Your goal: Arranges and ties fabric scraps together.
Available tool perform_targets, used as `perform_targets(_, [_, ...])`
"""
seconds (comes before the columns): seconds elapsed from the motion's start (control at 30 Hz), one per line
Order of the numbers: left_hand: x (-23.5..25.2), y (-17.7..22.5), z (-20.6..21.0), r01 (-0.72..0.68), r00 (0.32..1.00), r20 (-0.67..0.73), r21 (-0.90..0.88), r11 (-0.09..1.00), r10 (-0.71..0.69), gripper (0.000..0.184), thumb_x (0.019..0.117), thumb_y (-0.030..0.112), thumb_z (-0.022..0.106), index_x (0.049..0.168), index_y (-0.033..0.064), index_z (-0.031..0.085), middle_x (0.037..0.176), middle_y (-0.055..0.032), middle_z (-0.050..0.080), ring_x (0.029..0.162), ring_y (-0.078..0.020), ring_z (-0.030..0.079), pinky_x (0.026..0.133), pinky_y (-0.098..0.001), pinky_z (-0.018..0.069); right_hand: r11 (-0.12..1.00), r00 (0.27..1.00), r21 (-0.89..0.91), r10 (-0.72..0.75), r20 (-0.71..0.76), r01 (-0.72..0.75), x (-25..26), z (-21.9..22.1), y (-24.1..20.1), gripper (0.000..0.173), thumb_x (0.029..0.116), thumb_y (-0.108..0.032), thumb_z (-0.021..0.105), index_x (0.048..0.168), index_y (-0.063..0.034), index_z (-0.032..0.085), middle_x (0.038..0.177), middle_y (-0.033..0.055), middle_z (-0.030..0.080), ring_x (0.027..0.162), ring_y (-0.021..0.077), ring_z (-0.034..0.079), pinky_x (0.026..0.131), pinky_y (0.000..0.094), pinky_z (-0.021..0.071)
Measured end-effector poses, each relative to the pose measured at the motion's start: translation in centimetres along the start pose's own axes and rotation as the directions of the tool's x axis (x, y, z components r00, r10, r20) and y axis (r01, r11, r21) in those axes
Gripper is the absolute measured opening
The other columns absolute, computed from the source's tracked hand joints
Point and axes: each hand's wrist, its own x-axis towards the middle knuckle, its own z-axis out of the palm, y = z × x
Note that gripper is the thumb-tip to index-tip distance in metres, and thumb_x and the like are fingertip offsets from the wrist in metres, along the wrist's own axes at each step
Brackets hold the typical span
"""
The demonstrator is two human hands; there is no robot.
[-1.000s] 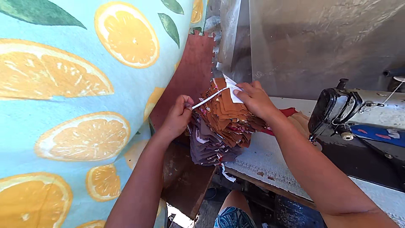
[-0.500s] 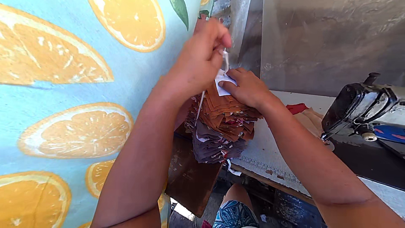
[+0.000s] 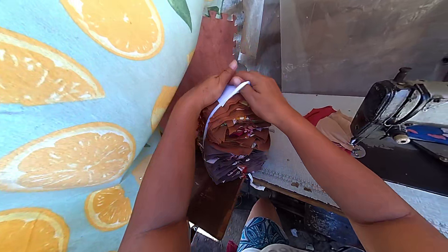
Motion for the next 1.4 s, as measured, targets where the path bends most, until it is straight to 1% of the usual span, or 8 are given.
perform_targets(0.27, [-0.8, -0.7, -0.2, -0.097, 0.995, 0.035, 0.098, 0.99, 0.094, 0.041, 0.1106, 0.035, 0.039, 0.13, 0.0139, 0.068, 0.134, -0.0081, 0.065, 0.126, -0.0179, 0.058, 0.108, -0.0473, 0.042, 0.962, 0.946, -0.197, -0.122, 0.302, 0.187, -15.9, -0.6, 0.6, 0.027, 0.1027, -0.025, 0.052, 0.094, -0.0055, 0.069, 0.078, 0.0126, 0.066, 0.074, 0.0318, 0.069, 0.061, 0.0498, 0.0563])
perform_targets(0.4, [-1.0, -0.9, -0.3, -0.125, 0.992, 0.022, 0.126, 0.984, 0.123, 0.041, 0.1105, 0.035, 0.039, 0.13, 0.0131, 0.068, 0.136, -0.0081, 0.064, 0.129, -0.019, 0.056, 0.11, -0.0478, 0.0406, 0.983, 0.539, 0.023, -0.119, 0.834, 0.18, -21.1, -1.1, -0.1, 0.038, 0.098, -0.037, 0.068, 0.114, -0.0024, 0.069, 0.099, 0.0186, 0.068, 0.092, 0.0394, 0.069, 0.076, 0.0573, 0.0557])
perform_targets(0.57, [-1.3, -0.9, 0.0, -0.176, 0.984, 0.001, 0.162, 0.971, 0.178, 0.042, 0.1092, 0.036, 0.041, 0.129, 0.0125, 0.07, 0.134, -0.0076, 0.064, 0.129, -0.0183, 0.056, 0.11, -0.0469, 0.0405, 0.945, 0.927, -0.044, -0.307, 0.216, 0.324, -10.4, -5.7, -1.5, 0.036, 0.1045, -0.034, 0.052, 0.113, -0.0064, 0.073, 0.102, 0.0072, 0.074, 0.095, 0.0183, 0.071, 0.082, 0.04, 0.0591])
perform_targets(0.67, [-1.5, -0.4, 0.3, -0.173, 0.984, -0.014, 0.184, 0.968, 0.179, 0.042, 0.1094, 0.036, 0.042, 0.127, 0.0091, 0.069, 0.133, -0.0123, 0.065, 0.127, -0.0228, 0.058, 0.108, -0.0502, 0.0408, 0.967, 0.981, -0.186, -0.188, -0.046, 0.176, -1.3, -5.4, -0.7, 0.047, 0.1081, -0.036, 0.041, 0.138, -0.0055, 0.06, 0.122, 0.0153, 0.067, 0.114, 0.0327, 0.062, 0.093, 0.0542, 0.048])
perform_targets(0.83, [-2.3, -0.8, 0.6, -0.155, 0.976, -0.14, 0.093, 0.983, 0.167, 0.035, 0.1082, 0.024, 0.044, 0.117, 0.0054, 0.071, 0.111, -0.0099, 0.071, 0.107, -0.0155, 0.063, 0.096, -0.0431, 0.0463, 0.99, 0.935, -0.099, 0.125, 0.332, -0.097, 3.9, 0.2, 2.4, 0.067, 0.1089, -0.057, 0.024, 0.158, -0.016, 0.042, 0.156, 0.0145, 0.05, 0.145, 0.0351, 0.046, 0.116, 0.0635, 0.0338])
perform_targets(1.03, [-11.5, -7.8, 3.1, -0.001, 0.916, -0.4, -0.062, 0.998, -0.024, 0.058, 0.1106, 0.044, 0.029, 0.153, 0.0073, 0.044, 0.152, -0.0137, 0.05, 0.139, -0.0209, 0.05, 0.116, -0.0446, 0.0415, 0.982, 0.925, -0.104, 0.184, 0.332, -0.158, 2.0, 0.1, -0.6, 0.052, 0.111, -0.045, 0.038, 0.144, -0.0114, 0.059, 0.144, 0.0186, 0.058, 0.133, 0.034, 0.056, 0.11, 0.058, 0.0419])
perform_targets(1.17, [-19.0, -12.4, 7.9, 0.311, 0.934, -0.117, -0.197, 0.93, -0.337, 0.088, 0.0922, 0.044, 0.069, 0.159, 0.004, 0.028, 0.136, -0.0217, 0.059, 0.113, -0.0289, 0.066, 0.093, -0.0491, 0.0565, 0.993, 0.912, -0.068, 0.119, 0.394, -0.101, 3.7, -0.1, 3.4, 0.061, 0.1079, -0.056, 0.034, 0.15, -0.0175, 0.054, 0.153, 0.0172, 0.051, 0.144, 0.0355, 0.045, 0.115, 0.0621, 0.0343])
perform_targets(1.4, [-15.9, -10.1, 12.3, 0.116, 0.992, -0.048, 0.037, 0.993, -0.114, 0.046, 0.0878, 0.024, 0.079, 0.122, -0.0052, 0.068, 0.124, -0.0235, 0.068, 0.123, -0.0331, 0.063, 0.111, -0.0517, 0.0448, 0.987, 0.897, -0.011, 0.153, 0.415, -0.163, 4.8, -0.5, 4.3, 0.055, 0.107, -0.055, 0.04, 0.144, -0.0194, 0.059, 0.153, 0.0177, 0.05, 0.143, 0.0349, 0.045, 0.114, 0.0616, 0.0348])
